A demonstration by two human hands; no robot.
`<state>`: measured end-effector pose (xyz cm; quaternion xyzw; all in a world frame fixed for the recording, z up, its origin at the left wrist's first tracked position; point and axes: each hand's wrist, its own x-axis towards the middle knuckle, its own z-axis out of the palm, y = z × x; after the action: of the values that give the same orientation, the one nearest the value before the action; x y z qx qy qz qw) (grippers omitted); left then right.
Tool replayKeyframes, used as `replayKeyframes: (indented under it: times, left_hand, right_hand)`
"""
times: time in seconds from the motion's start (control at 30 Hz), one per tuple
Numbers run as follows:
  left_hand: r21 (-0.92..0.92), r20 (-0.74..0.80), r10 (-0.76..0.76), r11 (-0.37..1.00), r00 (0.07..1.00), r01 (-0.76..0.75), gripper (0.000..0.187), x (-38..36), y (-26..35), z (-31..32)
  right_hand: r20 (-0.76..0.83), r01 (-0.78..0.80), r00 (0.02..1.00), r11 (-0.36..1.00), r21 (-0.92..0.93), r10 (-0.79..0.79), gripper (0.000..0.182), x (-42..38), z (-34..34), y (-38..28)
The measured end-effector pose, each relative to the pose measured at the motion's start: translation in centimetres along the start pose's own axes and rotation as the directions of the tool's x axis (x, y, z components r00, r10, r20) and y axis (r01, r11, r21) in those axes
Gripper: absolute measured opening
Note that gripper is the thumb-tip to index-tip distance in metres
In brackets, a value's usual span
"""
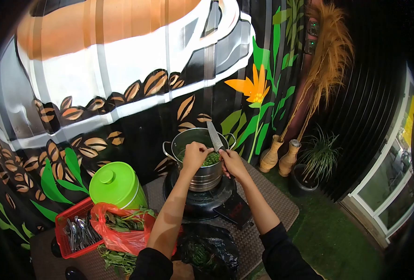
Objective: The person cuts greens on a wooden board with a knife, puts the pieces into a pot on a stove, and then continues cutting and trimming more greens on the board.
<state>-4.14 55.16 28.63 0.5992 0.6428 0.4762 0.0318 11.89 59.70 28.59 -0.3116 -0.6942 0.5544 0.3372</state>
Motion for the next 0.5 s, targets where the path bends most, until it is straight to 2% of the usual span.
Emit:
replayKeyframes:
  times: [0.07,0.1,0.13,0.23,0.27,0.3,0.37,0.43,0.5]
  left_hand:
    - [0.055,-0.050,-0.038,0.998,0.998,0.040,0.015,-0.1,-0.2,0.5]
    - [0.125,-0.199,0.118,0.988,0.973,-0.095,0.016,-0.2,-0.4,0.9]
    - [0.212,-0.330,0.277,0.953,0.903,-0.215,0.018,-0.3,-0.6,1.2]
    - [0.178,-0.255,0.214,0.969,0.943,-0.171,0.028,-0.5,0.2,0.0]
    - [0.232,-0.106,0.116,0.969,0.988,-0.089,0.036,-0.7,0.7,-0.7]
    - [0.230,-0.107,0.116,0.969,0.987,-0.089,0.036,-1.3,1.1,-0.9]
    - [0.292,-0.336,0.274,0.940,0.901,-0.177,0.033,-2.7,1.8,-1.4]
    - [0.287,-0.383,0.246,0.948,0.890,-0.138,0.034,-4.7,3.1,-2.5]
    - [0.147,-0.422,0.223,0.973,0.879,-0.177,0.034,-7.7,3.7,-4.1]
  right_hand:
    - [-0.019,0.022,1.000,0.999,-0.028,-0.023,0.034,-0.1,0.1,0.1]
    - [-0.030,0.025,0.999,0.998,-0.061,-0.027,0.035,-0.2,0.2,0.1]
    - [-0.042,0.028,0.999,0.995,-0.094,-0.032,0.035,-0.2,0.2,0.2]
    - [-0.060,0.066,0.995,0.989,-0.134,-0.075,0.036,-0.8,0.3,0.1]
    - [-0.057,0.072,0.995,0.990,-0.122,-0.080,0.036,-1.1,0.3,0.0]
    - [-0.057,0.072,0.995,0.990,-0.123,-0.080,0.036,-1.4,0.3,0.0]
    - [-0.060,0.125,0.990,0.987,-0.098,-0.131,0.035,-2.1,0.5,0.0]
    - [-0.054,0.171,0.984,0.985,-0.028,-0.172,0.035,-3.5,1.0,-0.6]
    - [-0.049,0.198,0.979,0.979,0.044,-0.196,0.036,-5.7,1.9,-0.8]
